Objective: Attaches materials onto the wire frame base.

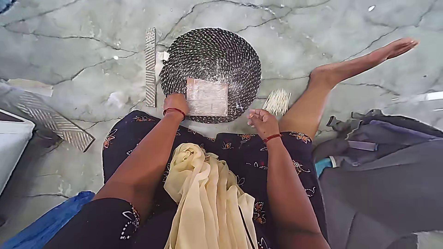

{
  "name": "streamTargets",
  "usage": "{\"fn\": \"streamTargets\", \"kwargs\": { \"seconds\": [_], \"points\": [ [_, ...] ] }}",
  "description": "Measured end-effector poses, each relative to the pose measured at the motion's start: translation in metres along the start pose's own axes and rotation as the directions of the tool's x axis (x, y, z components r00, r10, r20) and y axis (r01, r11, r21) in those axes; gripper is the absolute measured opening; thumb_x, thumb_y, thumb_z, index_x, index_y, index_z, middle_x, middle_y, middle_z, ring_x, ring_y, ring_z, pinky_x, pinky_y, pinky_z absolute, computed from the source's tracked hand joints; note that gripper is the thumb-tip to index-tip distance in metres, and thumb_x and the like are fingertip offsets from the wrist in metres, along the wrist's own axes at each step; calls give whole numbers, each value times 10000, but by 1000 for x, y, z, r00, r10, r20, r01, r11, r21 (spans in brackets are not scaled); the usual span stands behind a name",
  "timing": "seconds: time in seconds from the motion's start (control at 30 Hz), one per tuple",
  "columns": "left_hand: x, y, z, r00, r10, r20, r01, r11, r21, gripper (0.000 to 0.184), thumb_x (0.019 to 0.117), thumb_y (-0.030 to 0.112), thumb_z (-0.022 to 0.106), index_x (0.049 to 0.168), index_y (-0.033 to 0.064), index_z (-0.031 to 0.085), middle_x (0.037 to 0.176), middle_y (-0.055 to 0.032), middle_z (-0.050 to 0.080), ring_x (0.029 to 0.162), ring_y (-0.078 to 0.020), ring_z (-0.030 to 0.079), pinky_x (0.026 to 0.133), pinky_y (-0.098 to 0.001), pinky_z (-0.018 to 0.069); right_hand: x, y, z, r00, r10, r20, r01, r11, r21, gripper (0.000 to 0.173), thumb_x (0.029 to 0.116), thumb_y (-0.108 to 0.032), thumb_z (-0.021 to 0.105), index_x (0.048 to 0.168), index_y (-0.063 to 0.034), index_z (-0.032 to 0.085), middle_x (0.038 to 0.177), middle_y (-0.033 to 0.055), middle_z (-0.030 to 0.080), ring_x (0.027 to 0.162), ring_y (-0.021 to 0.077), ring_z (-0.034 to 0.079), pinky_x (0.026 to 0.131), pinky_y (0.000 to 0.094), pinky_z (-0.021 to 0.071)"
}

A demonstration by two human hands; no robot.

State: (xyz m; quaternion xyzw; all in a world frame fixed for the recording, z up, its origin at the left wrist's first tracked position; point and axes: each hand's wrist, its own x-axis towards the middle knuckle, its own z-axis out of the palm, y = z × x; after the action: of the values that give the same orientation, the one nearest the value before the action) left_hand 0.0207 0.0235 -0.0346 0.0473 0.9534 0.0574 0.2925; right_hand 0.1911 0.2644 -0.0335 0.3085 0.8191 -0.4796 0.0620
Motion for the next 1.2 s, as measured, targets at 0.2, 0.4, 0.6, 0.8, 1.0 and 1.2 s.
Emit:
{"fn": "streamTargets", "kwargs": {
  "seconds": [0.2, 0.4, 0.6, 0.8, 1.0, 1.2],
  "points": [
    [-2, 1, -4, 999, 30, 14, -30, 999, 12, 266, 994, 27, 576, 1185, -140, 658, 1371, -367, 570, 1334, -533, 524, 1053, -709, 436, -25, -27, 18, 977, -197, 74, 211, 931, -299, 418, 1078, -178, 538, 1449, 13, 552, 1377, 215, 639, 1261, 365, 625, 1079, 536, 472],
    [3, 1, -3, 999, 41, 30, -42, 999, 26, 271, 989, 37, 593, 1176, -150, 655, 1365, -360, 581, 1331, -532, 529, 1063, -696, 438, 1, -70, 61, 871, -225, 438, 465, 669, -581, 653, 1061, -255, 573, 1587, 36, 318, 1663, 213, 317, 1572, 380, 234, 1263, 530, 224],
    [5, -1, -2, 998, 55, 41, -54, 998, -14, 307, 988, 92, 625, 1200, -126, 661, 1369, -344, 588, 1345, -519, 522, 1089, -689, 425, 32, -72, 107, 880, -123, 460, 459, 471, -753, 751, 1062, -304, 560, 1674, -166, 146, 1720, 195, 157, 1596, 372, 141, 1245, 640, 147],
    [6, 0, -2, 996, 76, 54, -77, 997, 12, 283, 995, 55, 592, 1193, -137, 655, 1364, -350, 586, 1347, -519, 518, 1084, -687, 424, 36, -64, 125, 874, -137, 466, 477, 428, -768, 768, 1052, -255, 574, 1679, -219, 131, 1721, 217, 118, 1600, 392, 91, 1243, 669, 94],
    [4, -1, 0, 995, 91, 42, -92, 996, 22, 285, 981, 56, 616, 1196, -125, 659, 1364, -344, 589, 1336, -518, 529, 1071, -689, 434, 31, -64, 135, 910, -140, 391, 408, 475, -780, 879, 953, 56, 551, 1676, -244, 152, 1699, 242, 190, 1589, 417, 136, 1251, 630, 151],
    [2, -7, 8, 991, 132, -1, -132, 991, 20, 300, 973, 71, 636, 1209, -113, 665, 1368, -335, 592, 1324, -511, 543, 1061, -692, 440, 17, -61, 150, 930, -254, 264, 361, 517, -776, 595, 1029, 39, 449, 1606, -58, 343, 1509, 285, 511, 1450, 434, 452, 1220, 559, 310]
  ]
}}
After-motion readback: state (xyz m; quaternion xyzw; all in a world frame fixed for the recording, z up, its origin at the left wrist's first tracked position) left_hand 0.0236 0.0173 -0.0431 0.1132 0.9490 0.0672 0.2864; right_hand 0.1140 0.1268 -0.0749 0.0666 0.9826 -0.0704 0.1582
